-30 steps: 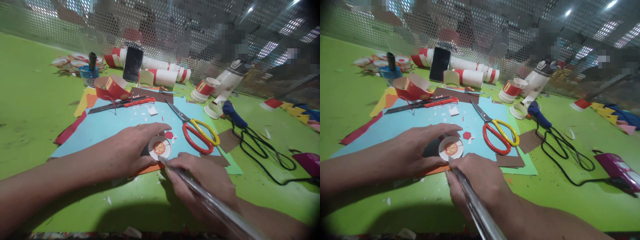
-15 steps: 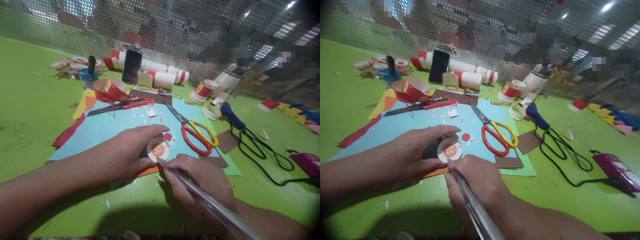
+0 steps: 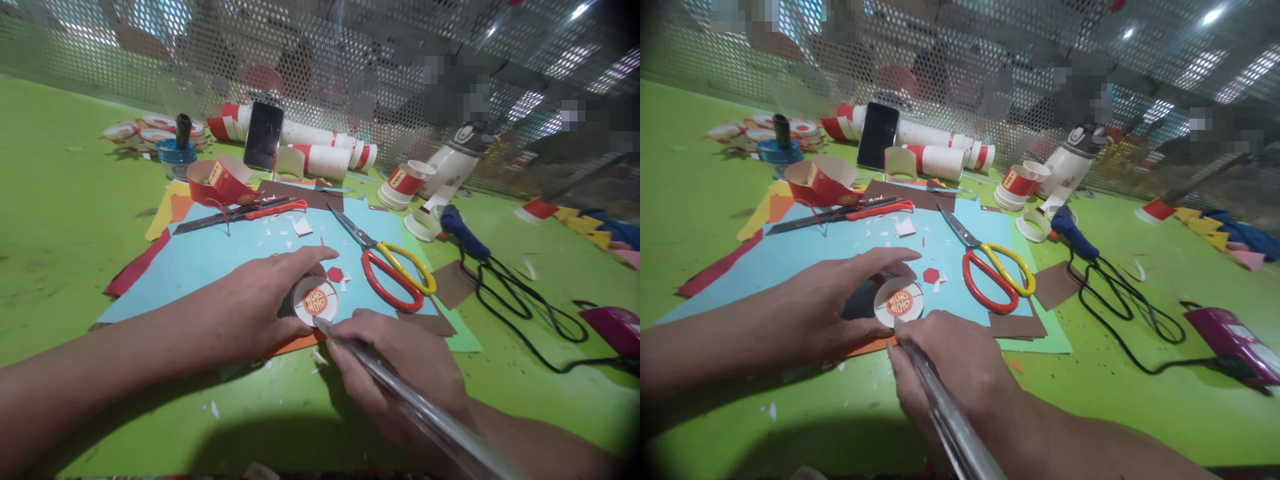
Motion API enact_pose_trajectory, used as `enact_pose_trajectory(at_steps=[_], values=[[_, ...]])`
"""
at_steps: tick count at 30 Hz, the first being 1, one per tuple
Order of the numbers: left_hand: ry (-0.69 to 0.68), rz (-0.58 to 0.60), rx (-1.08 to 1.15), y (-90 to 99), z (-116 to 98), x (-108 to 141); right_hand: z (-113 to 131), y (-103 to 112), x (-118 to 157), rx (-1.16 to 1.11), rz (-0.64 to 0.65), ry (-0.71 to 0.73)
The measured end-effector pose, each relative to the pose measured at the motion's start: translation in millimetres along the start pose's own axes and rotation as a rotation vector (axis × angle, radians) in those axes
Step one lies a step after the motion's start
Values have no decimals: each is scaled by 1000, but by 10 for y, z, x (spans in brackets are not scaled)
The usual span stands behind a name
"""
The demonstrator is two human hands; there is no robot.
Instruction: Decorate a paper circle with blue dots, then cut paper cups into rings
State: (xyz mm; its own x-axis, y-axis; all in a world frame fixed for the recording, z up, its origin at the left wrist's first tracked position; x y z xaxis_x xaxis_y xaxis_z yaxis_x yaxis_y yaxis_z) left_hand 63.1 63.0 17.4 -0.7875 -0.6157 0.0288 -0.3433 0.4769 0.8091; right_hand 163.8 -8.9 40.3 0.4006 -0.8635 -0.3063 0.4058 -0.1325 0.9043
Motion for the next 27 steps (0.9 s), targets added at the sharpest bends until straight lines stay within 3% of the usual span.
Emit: enact_pose_trajectory(at_steps=[9,16,27], values=[[8,1,-8,-1,5,2,8,10,2,-9,-25,0],[-8,-10,-6,1,12,1,-23,-59,-44,-9,85,-22],[-22,-18,-32,-12,25,10,2,19,12,16,-16,-49]])
Point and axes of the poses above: each hand's wrist, its own x-axis away from the middle knuckle, its own y-axis out of the back of the hand, z = x × y, the point moved 9 cm from there along -x, towards the middle knuckle, and after that the axes turned 13 degrees about z, right-handed, at the moved point
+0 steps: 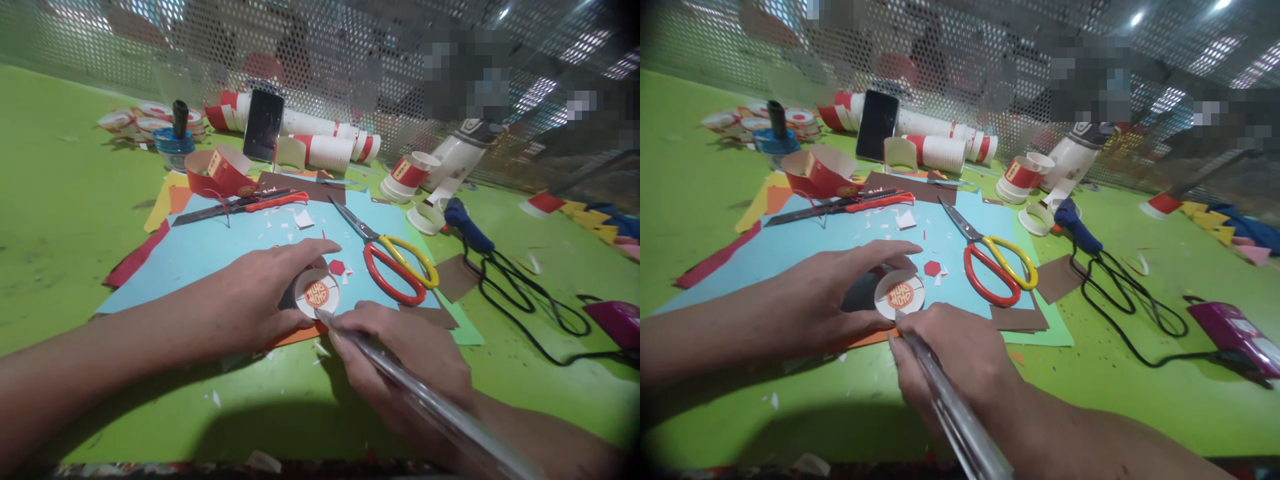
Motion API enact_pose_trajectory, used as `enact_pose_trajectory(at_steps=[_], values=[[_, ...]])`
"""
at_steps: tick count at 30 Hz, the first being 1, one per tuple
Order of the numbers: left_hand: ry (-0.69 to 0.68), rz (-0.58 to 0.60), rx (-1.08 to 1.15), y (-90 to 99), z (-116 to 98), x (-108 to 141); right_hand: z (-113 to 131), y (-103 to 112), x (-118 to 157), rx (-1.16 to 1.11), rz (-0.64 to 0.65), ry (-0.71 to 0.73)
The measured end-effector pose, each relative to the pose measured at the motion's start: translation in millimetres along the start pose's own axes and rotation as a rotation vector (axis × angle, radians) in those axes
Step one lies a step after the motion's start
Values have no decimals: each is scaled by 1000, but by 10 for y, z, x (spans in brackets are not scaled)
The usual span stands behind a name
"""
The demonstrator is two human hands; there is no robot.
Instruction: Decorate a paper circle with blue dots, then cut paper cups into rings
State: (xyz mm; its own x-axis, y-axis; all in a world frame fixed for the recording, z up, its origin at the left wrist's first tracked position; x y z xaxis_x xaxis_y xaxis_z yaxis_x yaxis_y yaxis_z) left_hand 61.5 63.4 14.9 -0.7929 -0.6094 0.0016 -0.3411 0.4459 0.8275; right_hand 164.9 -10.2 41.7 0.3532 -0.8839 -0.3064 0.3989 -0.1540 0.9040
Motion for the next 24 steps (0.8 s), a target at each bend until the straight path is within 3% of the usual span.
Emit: enact_pose_trajectory(at_steps=[6,24], values=[[10,3,-12,1,6,16,-9,-36,-32,5,46,-6],[-6,2,6,-11,8,10,-21,-7,-5,-132,-7,73]])
Point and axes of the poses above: each hand's wrist, its own x-axis away from the middle knuckle, its own y-axis out of the back of the hand, z = x × y, the point moved 9 cm from there along -x, towards the middle knuckle, and after that the axes turned 13 degrees about z, right-handed, at the moved point
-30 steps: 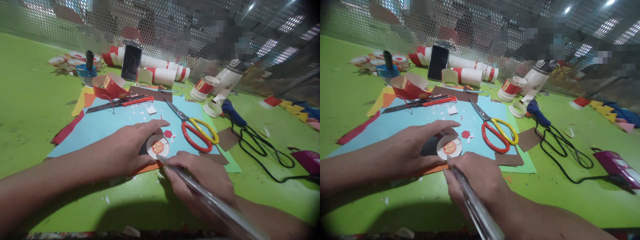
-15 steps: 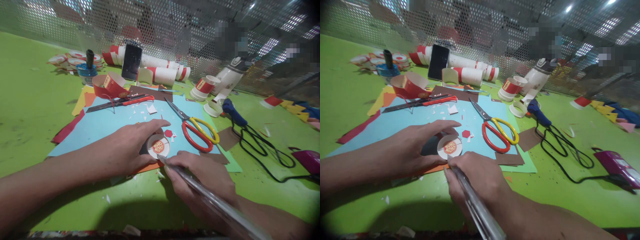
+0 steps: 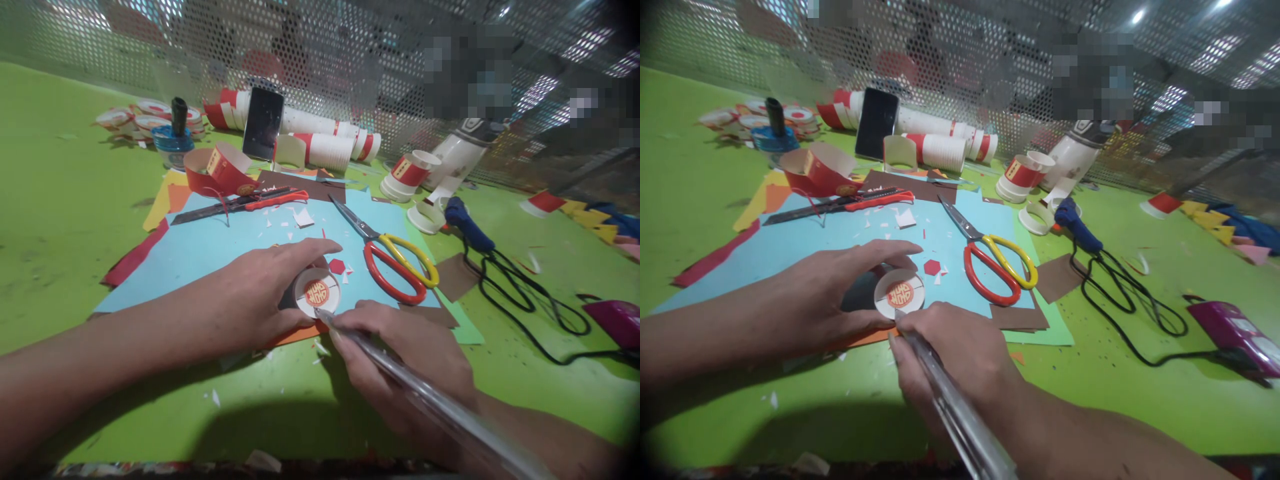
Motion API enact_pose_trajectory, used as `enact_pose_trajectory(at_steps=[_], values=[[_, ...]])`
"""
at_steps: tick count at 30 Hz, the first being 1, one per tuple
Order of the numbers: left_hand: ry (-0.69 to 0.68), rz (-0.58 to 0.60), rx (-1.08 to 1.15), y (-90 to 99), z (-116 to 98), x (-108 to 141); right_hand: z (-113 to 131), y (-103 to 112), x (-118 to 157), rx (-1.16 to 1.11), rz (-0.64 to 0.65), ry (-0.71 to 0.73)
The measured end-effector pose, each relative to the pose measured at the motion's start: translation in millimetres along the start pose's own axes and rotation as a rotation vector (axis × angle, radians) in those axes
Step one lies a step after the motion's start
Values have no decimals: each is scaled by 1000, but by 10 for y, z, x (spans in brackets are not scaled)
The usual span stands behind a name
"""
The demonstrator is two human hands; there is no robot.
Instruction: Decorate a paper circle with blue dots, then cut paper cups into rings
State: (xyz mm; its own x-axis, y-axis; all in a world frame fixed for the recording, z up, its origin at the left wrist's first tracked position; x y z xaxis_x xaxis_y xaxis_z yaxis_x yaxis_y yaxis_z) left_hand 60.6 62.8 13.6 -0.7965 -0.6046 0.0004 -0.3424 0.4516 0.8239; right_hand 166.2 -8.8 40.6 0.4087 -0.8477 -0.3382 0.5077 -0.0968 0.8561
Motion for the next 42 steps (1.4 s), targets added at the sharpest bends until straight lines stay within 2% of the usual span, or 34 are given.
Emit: enact_pose_trajectory(at_steps=[7,13,21,34,42], values=[[37,27,-7,-1,-3,-9,11,35,22,-3,-37,-11],[30,37,-6,4,-15,2,-31,-25,-31,31,81,-103],[15,24,-12,9,-18,-1,-83,-6,-21,14,86,-165],[-12,6,-39,19,-71,13,-61,-23,-79,43,144,-132],[-23,-12,-72,26,-79,32,-50,40,-20,-46,19,-110]])
Point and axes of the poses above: each hand's wrist, its own x-axis away from the middle knuckle, its own y-axis out of the back of the hand, z = x × y, the point moved 9 cm from there along -x, towards the middle knuckle, and after that the axes turned 13 degrees about z, right-handed, at the moved point
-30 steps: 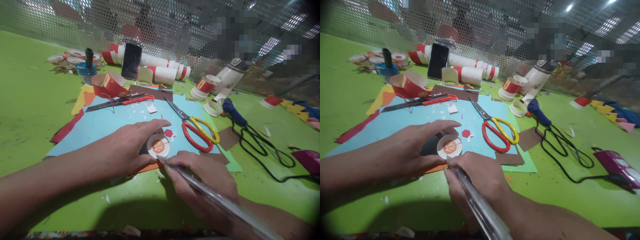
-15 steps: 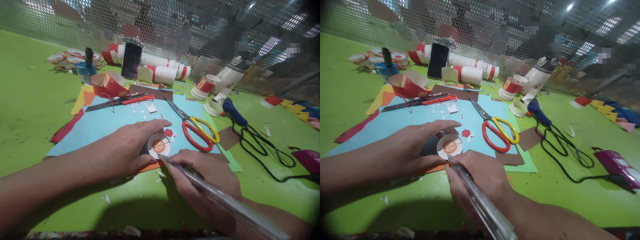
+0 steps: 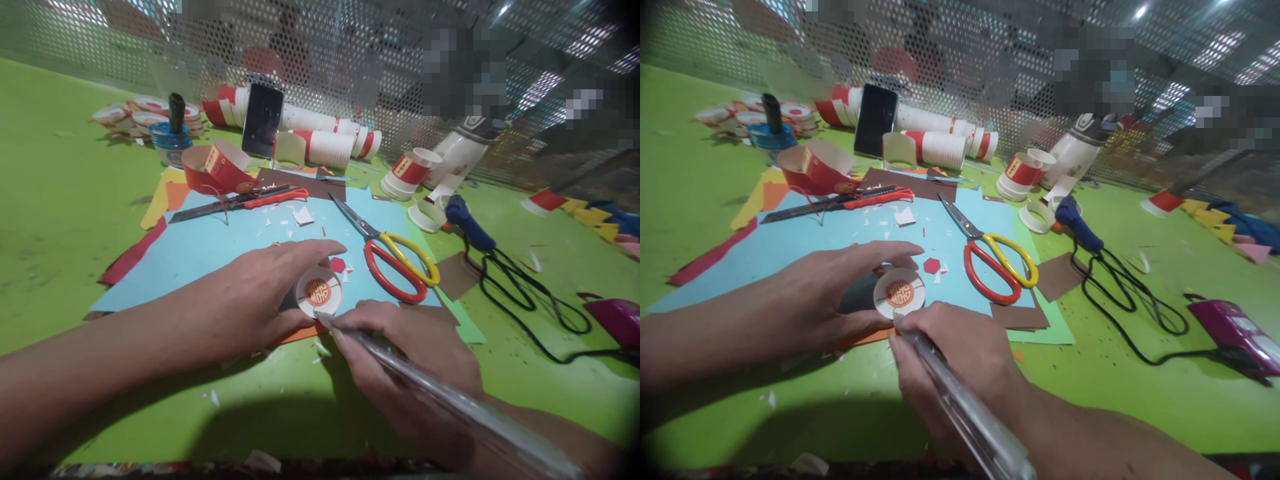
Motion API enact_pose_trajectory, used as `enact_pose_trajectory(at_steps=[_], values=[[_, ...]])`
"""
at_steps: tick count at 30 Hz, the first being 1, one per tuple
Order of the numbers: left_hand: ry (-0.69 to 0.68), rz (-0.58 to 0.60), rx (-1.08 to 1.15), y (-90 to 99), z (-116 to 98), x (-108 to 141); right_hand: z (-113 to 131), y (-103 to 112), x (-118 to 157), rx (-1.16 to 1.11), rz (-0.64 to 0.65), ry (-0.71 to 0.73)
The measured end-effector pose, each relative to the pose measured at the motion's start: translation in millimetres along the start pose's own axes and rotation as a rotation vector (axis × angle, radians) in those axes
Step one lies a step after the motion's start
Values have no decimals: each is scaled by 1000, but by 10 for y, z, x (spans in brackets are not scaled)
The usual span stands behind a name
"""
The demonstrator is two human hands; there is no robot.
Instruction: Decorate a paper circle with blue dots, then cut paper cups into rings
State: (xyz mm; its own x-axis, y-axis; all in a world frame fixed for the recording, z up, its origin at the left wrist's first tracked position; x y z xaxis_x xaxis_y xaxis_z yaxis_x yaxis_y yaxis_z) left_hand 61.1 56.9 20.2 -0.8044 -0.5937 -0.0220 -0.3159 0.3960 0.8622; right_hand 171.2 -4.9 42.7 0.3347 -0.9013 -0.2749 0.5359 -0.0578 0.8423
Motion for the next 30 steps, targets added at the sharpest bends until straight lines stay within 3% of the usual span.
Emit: enact_pose_trajectory(at_steps=[13,19,30], values=[[-39,-26,-18,17,-40,8,14,20,-45,84,59,-36],[-60,-25,-37,3,-57,17,-12,57,-79,-67,46,-63],[-169,-58,-17,-16,-123,63,-202,-38,-83,-364,175,-209]])
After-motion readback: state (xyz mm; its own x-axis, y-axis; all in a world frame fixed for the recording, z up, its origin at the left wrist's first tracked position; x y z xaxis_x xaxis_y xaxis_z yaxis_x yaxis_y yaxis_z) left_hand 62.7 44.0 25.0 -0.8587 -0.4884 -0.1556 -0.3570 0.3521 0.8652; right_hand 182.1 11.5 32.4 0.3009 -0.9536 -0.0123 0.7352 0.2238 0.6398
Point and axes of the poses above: each hand's wrist, its own x-axis away from the middle knuckle, its own y-axis out of the back of the hand, z = x × y, the point moved 9 cm from there along -x, towards the middle knuckle, and after that the axes turned 13 degrees about z, right-handed, at the moved point
